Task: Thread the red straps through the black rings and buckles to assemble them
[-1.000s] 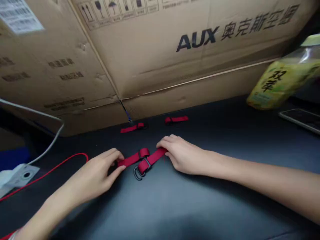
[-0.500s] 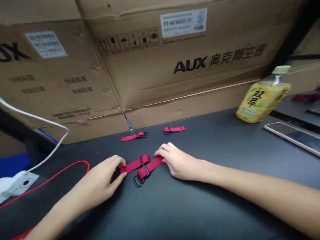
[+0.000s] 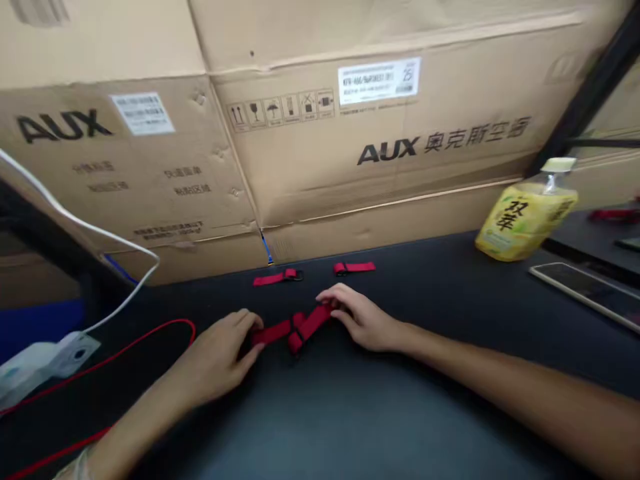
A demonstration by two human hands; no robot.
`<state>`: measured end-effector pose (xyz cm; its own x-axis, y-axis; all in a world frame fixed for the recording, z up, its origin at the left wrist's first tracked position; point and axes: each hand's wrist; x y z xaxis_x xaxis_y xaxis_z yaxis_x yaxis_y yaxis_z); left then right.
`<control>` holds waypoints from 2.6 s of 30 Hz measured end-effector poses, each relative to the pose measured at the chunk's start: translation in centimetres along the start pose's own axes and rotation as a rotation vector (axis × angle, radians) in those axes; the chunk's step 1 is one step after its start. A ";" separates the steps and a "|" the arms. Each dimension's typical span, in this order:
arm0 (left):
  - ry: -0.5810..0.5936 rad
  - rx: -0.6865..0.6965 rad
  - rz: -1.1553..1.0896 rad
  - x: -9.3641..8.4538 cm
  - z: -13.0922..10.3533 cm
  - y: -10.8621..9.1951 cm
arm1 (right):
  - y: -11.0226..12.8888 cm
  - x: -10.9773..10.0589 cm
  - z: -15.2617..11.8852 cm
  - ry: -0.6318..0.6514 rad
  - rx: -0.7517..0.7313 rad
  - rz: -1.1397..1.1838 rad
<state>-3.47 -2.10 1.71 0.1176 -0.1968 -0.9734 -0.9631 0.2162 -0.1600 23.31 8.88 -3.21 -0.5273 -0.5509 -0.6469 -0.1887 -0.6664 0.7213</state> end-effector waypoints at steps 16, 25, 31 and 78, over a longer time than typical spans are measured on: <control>0.011 0.039 -0.031 -0.7 -0.8 -0.3 | -1.3 -3.8 1.3 -0.414 0.125 0.562; 0.000 0.105 -0.066 -0.5 -0.8 -0.5 | -0.8 -2.1 1.3 -0.281 0.085 0.467; 0.015 0.085 -0.056 -0.5 -0.7 -0.5 | -1.7 -1.9 0.6 -0.184 0.076 -0.097; -0.003 0.093 -0.105 0.6 0.1 1.6 | -1.4 -3.2 0.2 0.205 -0.059 -0.261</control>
<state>-4.96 -1.78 0.90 0.2176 -0.2204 -0.9508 -0.9189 0.2823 -0.2757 25.09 11.66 -2.15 -0.2885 -0.4433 -0.8487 -0.2437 -0.8232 0.5128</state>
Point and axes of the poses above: each hand's wrist, its own z-axis towards the middle knuckle, its own x-axis out of the palm, y = z × x, and after that the axes turned 11 degrees about y, right-handed
